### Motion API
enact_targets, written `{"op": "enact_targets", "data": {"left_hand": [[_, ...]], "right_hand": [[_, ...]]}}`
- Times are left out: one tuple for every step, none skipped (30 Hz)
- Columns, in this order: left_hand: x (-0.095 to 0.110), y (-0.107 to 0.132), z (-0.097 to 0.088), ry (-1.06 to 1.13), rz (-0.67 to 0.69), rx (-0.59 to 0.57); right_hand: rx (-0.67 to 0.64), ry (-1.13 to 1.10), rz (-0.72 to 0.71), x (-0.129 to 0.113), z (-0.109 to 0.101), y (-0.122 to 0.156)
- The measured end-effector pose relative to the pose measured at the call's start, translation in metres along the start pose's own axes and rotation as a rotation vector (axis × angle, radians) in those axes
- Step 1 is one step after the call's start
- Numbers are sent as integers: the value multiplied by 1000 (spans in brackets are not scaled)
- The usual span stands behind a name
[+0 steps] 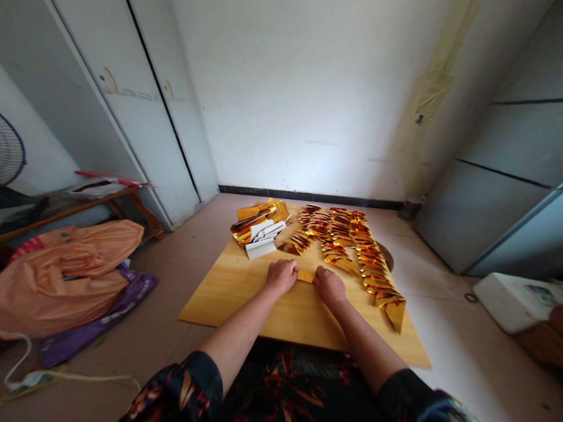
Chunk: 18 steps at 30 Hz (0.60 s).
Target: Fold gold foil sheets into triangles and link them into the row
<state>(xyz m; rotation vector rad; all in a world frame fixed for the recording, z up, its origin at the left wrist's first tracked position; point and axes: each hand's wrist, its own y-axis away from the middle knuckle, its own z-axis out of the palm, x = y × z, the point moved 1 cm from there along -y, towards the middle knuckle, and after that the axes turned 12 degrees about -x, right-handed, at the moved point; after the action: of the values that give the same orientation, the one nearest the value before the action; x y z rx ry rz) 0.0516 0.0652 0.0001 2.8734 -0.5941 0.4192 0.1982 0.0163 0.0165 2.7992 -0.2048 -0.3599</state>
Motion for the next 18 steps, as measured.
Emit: {"op": "enact_targets", "data": {"left_hand": [[0, 0, 0, -3, 3, -1], [0, 0, 0, -5, 5, 0], [0, 0, 1, -9, 7, 1], [0, 0, 1, -15, 8, 0], [-1, 0, 1, -23, 8, -4], [-1, 0, 1, -30, 7, -10], [-1, 0, 1, -37, 5, -17], [-2, 0, 1, -42, 4, -24], [-2, -1, 0, -45, 4, -31], [-2, -1, 0, -45, 5, -35], [-3, -2, 0, -45, 6, -36], [-3, -2, -1, -46, 9, -39], [-3, -3, -1, -47, 11, -41], [-4, -3, -1, -48, 13, -44], [-4, -4, -1, -48, 14, -47], [-4, -4, -2, -47, 13, -51], [-4, -5, -2, -46, 10, -55], [-4, -6, -2, -45, 6, -58]], "right_hand": [[1, 0, 0, 0, 0, 0], [4, 1, 0, 0, 0, 0], [7, 3, -1, 1, 0, 0], [8, 5, -3, 1, 1, -1], [9, 7, -5, 1, 1, -1], [11, 10, -8, 2, 2, -1], [12, 12, -11, 2, 3, -1], [15, 14, -15, 2, 3, 0], [19, 14, -20, 3, 4, 0], [25, 14, -26, 4, 5, 0], [32, 15, -34, 4, 6, 1], [39, 16, -46, 5, 8, 1], [46, 17, -57, 6, 9, 1], [52, 20, -67, 6, 9, 2], [58, 23, -74, 7, 10, 2], [65, 27, -80, 8, 11, 2], [71, 32, -85, 8, 11, 2], [75, 39, -90, 9, 11, 2]]}}
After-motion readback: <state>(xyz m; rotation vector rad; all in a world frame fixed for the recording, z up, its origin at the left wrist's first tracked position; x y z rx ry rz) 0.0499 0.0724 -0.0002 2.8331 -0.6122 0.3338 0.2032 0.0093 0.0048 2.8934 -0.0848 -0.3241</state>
